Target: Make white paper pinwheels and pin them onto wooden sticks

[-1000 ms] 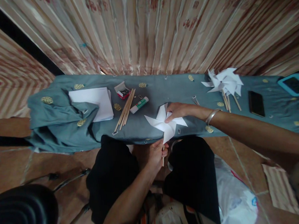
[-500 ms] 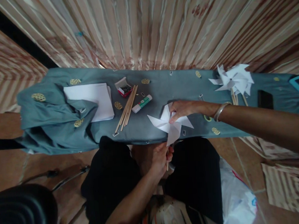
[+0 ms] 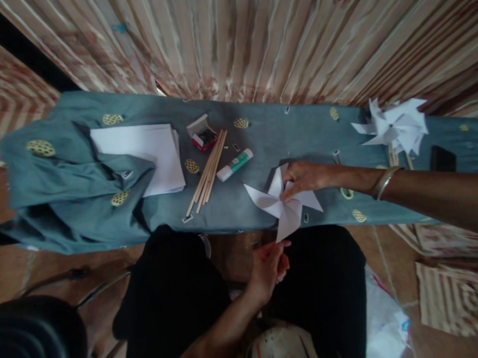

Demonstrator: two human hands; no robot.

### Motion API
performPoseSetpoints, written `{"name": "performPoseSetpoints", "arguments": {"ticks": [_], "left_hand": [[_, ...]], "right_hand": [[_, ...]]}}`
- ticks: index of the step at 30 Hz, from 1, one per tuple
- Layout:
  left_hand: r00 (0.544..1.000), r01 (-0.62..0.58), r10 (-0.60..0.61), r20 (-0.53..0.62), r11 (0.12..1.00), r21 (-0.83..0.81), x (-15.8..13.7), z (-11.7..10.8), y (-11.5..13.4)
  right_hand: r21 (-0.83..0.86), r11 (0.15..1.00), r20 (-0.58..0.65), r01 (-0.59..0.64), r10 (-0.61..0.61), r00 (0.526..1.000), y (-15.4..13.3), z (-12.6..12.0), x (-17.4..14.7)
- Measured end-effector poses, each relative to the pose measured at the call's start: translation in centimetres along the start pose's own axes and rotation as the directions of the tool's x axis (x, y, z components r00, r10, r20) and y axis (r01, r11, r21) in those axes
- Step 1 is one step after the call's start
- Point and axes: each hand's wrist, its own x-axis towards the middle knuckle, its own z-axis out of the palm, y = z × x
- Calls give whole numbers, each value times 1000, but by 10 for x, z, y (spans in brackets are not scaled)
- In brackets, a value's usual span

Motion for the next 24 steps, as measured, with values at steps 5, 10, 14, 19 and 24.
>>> {"name": "performPoseSetpoints", "arguments": {"ticks": [5, 10, 14, 19, 24], "left_hand": [[1000, -5, 5, 22, 1000, 8, 1, -2, -2], [998, -7, 5, 55, 1000, 19, 2, -4, -3], [998, -14, 13, 61, 1000, 18, 3, -3, -3], [999, -2, 2, 47, 1000, 8, 1, 2, -2], [1000, -15, 14, 27, 1000, 8, -1, 7, -1]], "right_hand": [[-27, 998, 26, -49, 49, 998, -8, -2, -2], [0, 996, 17, -89, 89, 996, -12, 0, -4], [-32, 989, 26, -146, 147, 989, -10, 1, -2], [-29, 987, 4, -156, 156, 988, -9, 1, -1], [4, 992, -5, -129, 129, 992, -7, 3, -1]]}}
